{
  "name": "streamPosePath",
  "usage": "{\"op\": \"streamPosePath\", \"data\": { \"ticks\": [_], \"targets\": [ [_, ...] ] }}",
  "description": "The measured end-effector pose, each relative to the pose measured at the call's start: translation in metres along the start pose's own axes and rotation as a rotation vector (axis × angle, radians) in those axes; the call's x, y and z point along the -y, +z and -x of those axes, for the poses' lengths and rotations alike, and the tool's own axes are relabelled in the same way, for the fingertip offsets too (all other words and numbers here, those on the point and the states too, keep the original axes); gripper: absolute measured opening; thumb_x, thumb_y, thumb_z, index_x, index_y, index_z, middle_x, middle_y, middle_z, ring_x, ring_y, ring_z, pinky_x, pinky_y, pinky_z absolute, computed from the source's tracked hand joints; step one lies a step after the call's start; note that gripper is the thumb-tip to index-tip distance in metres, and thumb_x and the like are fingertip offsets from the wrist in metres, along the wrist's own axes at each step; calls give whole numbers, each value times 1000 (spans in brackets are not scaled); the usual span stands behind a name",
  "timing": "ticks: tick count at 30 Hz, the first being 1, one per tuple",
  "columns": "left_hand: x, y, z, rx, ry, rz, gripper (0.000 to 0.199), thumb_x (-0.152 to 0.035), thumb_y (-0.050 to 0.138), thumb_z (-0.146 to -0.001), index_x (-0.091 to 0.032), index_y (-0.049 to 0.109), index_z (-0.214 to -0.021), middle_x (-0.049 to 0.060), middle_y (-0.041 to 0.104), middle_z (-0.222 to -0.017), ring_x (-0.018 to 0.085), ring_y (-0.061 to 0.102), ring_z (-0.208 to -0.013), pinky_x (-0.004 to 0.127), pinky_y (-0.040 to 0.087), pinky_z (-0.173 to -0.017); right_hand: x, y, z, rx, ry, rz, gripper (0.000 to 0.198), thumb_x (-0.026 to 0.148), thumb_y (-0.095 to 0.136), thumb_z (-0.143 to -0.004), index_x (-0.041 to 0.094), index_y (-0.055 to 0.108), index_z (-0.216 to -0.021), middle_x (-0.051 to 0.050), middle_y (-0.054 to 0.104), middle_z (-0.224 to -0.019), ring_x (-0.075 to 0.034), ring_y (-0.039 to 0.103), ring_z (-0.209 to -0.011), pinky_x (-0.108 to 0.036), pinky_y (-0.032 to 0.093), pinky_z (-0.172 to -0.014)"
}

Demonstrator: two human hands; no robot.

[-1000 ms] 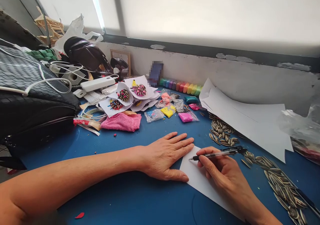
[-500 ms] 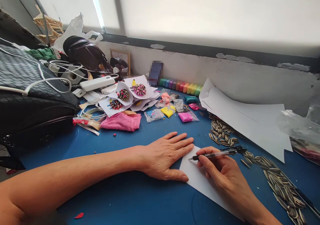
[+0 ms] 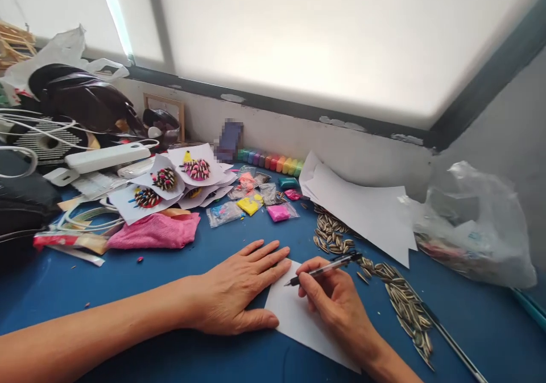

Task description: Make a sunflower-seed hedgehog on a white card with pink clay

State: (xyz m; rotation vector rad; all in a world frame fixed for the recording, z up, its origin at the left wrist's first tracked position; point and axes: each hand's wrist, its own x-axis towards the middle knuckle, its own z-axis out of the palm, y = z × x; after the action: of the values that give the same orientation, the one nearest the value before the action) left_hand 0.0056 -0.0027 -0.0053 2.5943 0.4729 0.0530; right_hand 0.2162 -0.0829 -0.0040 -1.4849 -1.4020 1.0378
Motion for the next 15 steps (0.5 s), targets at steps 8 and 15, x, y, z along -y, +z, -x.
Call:
{"op": "streamPosePath", "data": {
  "ticks": [8, 15],
  "targets": [
    [-1, -2, 1, -21, 2, 3, 81, -59, 52, -92, -27, 16, -157, 8, 13, -161, 32, 11, -149, 53, 13, -121, 4, -1, -2, 20, 3, -42, 40, 58, 56, -86, 19, 61, -87, 1, 59, -66, -10, 52, -54, -23, 46, -52],
    [1, -1, 2, -31, -1, 5, 79, -57, 52, -93, -26, 18, -156, 9, 13, -161, 32, 12, -149, 56, 14, -121, 5, -6, 1, -85, -45, -41, 37, 55, 56, -88, 18, 61, -86, 1, 59, -66, -10, 51, -54, -22, 45, -52]
  ]
}}
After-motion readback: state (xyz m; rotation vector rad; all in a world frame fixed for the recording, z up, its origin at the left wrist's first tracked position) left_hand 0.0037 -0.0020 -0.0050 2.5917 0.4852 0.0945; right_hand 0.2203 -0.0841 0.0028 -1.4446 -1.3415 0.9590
